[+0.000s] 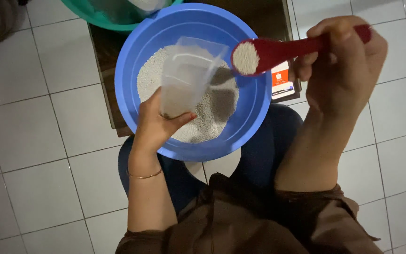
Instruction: Filling a small plastic container with granular material from a basin using a spoon
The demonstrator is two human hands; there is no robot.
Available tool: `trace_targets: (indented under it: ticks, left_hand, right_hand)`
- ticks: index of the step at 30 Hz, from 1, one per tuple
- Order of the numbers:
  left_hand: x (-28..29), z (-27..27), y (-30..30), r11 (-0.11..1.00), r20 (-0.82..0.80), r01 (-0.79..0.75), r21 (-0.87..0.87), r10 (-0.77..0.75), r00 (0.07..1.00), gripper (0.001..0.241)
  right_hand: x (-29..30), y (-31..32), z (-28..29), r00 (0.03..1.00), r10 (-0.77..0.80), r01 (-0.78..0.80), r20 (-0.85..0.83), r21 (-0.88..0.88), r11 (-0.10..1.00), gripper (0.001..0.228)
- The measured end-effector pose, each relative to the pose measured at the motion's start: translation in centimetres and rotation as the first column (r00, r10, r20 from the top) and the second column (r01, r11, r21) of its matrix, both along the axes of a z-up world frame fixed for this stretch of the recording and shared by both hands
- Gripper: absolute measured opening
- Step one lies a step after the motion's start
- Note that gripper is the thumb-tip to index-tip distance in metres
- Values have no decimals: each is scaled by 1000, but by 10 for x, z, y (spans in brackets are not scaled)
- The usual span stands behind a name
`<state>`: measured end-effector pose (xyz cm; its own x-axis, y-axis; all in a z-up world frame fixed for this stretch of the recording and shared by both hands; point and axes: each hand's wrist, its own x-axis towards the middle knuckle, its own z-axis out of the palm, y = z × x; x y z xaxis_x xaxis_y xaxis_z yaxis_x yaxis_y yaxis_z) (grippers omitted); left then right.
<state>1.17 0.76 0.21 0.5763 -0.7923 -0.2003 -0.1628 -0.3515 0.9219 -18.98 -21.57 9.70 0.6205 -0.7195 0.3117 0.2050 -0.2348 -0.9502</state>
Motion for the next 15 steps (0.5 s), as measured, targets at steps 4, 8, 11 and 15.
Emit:
trace_targets:
  ticks: [4, 8, 11, 15]
  left_hand:
    - [-1, 10, -2, 991, -40, 98, 92, -94, 995, 72]
    - [-1, 13, 1, 983, -110, 177, 46, -171, 979, 65]
    - [-2, 8, 3, 987, -187, 159, -20, -160, 969, 68]
    - [-1, 5, 4, 995, -281, 100, -29, -104, 954, 71]
  right_hand:
    - [9, 12, 13, 992, -129, 129, -5, -64, 990, 35]
    - [21, 43, 33, 997, -37, 25, -69, -159, 987, 22]
    - [27, 59, 44, 981, 62, -128, -183, -377, 917, 26]
    - [21, 68, 40, 999, 9, -31, -48, -463, 886, 34]
